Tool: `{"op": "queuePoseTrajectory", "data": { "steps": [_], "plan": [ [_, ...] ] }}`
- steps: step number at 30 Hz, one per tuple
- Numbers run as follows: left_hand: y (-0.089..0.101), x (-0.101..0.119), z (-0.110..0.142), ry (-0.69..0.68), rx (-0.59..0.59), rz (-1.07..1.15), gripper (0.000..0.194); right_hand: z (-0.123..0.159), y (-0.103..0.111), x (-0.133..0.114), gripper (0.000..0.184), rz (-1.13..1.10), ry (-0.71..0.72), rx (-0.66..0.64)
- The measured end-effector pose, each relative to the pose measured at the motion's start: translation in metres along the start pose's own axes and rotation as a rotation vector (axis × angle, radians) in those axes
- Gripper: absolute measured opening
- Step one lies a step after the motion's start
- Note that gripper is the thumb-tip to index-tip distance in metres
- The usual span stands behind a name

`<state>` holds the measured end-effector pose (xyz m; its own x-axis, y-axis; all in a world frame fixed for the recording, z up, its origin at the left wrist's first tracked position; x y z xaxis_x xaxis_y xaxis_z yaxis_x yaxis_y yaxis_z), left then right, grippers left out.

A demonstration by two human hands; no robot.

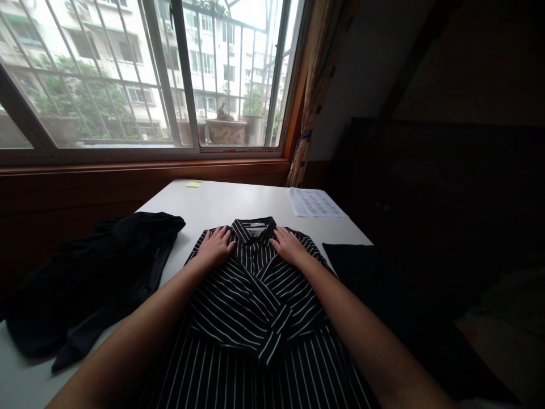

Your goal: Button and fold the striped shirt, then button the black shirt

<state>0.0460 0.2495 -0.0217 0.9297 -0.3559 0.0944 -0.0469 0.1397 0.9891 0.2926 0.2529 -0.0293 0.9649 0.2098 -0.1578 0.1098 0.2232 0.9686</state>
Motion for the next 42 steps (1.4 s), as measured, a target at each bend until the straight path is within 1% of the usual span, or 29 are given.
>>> {"op": "queuePoseTrajectory", "data": {
  "steps": [3, 6, 10, 13, 16, 19, 21, 23, 28, 32, 37, 42],
  "plan": [
    [-0.004, -0.016, -0.008, 0.043, -0.007, 0.029, 0.065, -0.004, -0.005, 0.009, 0.067, 0.004, -0.017, -0.004],
    [-0.009, -0.030, -0.008, 0.057, -0.007, 0.043, 0.067, -0.001, -0.007, 0.023, 0.067, 0.004, -0.042, 0.010],
    [-0.007, -0.035, -0.001, 0.058, 0.029, 0.043, 0.065, 0.006, -0.003, 0.031, 0.064, 0.007, -0.055, 0.066],
    [0.003, -0.027, 0.003, 0.014, 0.091, 0.022, 0.058, 0.011, 0.006, 0.024, 0.057, 0.019, -0.018, 0.133],
    [0.012, -0.007, 0.001, -0.139, 0.116, -0.013, 0.044, 0.011, 0.013, 0.011, 0.050, 0.030, 0.050, 0.174],
    [0.013, 0.014, -0.006, -0.288, 0.098, -0.038, 0.035, 0.003, 0.015, 0.000, 0.044, 0.035, 0.099, 0.180],
    [0.011, 0.019, -0.012, -0.320, 0.102, -0.044, 0.035, -0.004, 0.014, -0.001, 0.043, 0.032, 0.102, 0.185],
    [0.009, 0.018, -0.018, -0.312, 0.116, -0.039, 0.038, -0.010, 0.012, 0.001, 0.044, 0.024, 0.091, 0.194],
    [0.008, 0.002, -0.022, -0.241, 0.126, -0.010, 0.052, -0.014, 0.009, 0.009, 0.046, 0.000, 0.066, 0.211],
    [0.004, -0.006, -0.026, -0.190, 0.069, -0.003, 0.053, -0.010, 0.010, 0.011, 0.045, -0.014, 0.040, 0.227],
    [-0.004, -0.012, -0.037, -0.108, -0.003, 0.006, 0.057, -0.006, 0.012, 0.010, 0.044, -0.016, -0.002, 0.249],
    [-0.006, -0.016, -0.049, -0.067, -0.062, 0.008, 0.059, -0.010, 0.013, 0.009, 0.044, -0.006, -0.005, 0.237]
  ]
}}
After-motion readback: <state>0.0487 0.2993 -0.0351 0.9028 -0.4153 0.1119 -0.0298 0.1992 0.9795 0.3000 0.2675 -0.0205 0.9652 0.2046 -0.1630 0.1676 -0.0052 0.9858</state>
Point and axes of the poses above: each hand's wrist, its own z-axis away from the middle knuckle, its own y-axis out of the back of the hand, x = y × z, the point moved 9 cm from there along -z, towards the middle knuckle, and after that the axes turned 14 degrees about -x, right-handed, at the moved point
